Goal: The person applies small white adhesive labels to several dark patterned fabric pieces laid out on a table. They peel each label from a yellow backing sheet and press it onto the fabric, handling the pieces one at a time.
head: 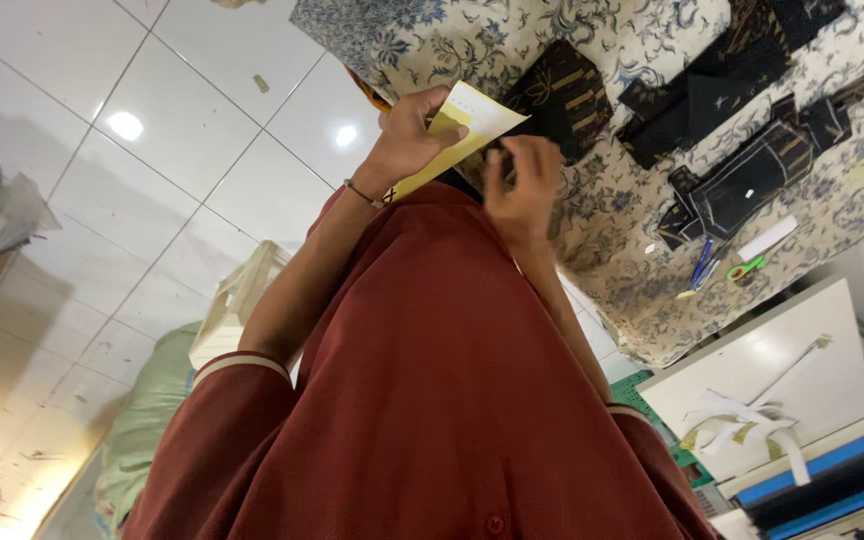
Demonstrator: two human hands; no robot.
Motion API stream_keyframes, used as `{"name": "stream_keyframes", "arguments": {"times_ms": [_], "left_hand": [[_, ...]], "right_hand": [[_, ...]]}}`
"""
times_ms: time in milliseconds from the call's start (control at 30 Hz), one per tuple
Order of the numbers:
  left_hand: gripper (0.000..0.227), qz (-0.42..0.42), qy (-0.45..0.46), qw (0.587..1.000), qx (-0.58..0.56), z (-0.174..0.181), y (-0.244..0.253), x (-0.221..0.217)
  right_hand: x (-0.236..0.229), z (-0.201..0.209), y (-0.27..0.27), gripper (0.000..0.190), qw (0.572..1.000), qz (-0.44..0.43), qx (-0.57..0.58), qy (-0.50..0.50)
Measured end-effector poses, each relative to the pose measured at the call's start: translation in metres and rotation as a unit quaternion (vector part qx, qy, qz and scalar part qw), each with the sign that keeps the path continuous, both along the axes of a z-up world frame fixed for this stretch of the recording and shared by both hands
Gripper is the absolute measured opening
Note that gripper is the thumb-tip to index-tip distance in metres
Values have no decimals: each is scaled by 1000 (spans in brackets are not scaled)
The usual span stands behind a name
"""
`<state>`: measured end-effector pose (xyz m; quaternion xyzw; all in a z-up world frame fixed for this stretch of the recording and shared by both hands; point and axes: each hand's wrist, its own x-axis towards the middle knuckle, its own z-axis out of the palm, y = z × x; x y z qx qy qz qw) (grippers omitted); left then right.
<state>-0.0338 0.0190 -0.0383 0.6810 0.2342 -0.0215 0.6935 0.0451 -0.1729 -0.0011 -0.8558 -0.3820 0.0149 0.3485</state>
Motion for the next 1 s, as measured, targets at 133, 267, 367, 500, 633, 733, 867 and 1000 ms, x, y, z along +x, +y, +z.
{"name": "stream_keyframes", "arguments": {"times_ms": [133,267,367,500,633,733,867,1000], "left_hand": [[21,-6,-124,989,-81,8,-8,10],[15,-51,-52,997,-15,22,-14,17],[17,-61,-35,994,89,35,-15,20],[18,-44,-92,986,131,52,-17,20],[19,-49,-69,989,125,60,-18,21],[21,-41,-69,988,130,59,-20,18],[24,-23,-17,984,177,48,-19,15],[28,50,-2,987,152,34,-2,5]], "right_hand": [[-5,17,15,22,1000,21,13,11],[8,14,12,21,1000,23,6,15],[10,13,10,21,1000,20,16,0],[8,16,12,21,999,7,33,10],[7,18,13,19,999,2,44,24],[6,13,11,17,998,-16,41,37],[10,-3,-4,10,995,-61,52,68],[17,-26,-35,4,990,-95,4,105]]}}
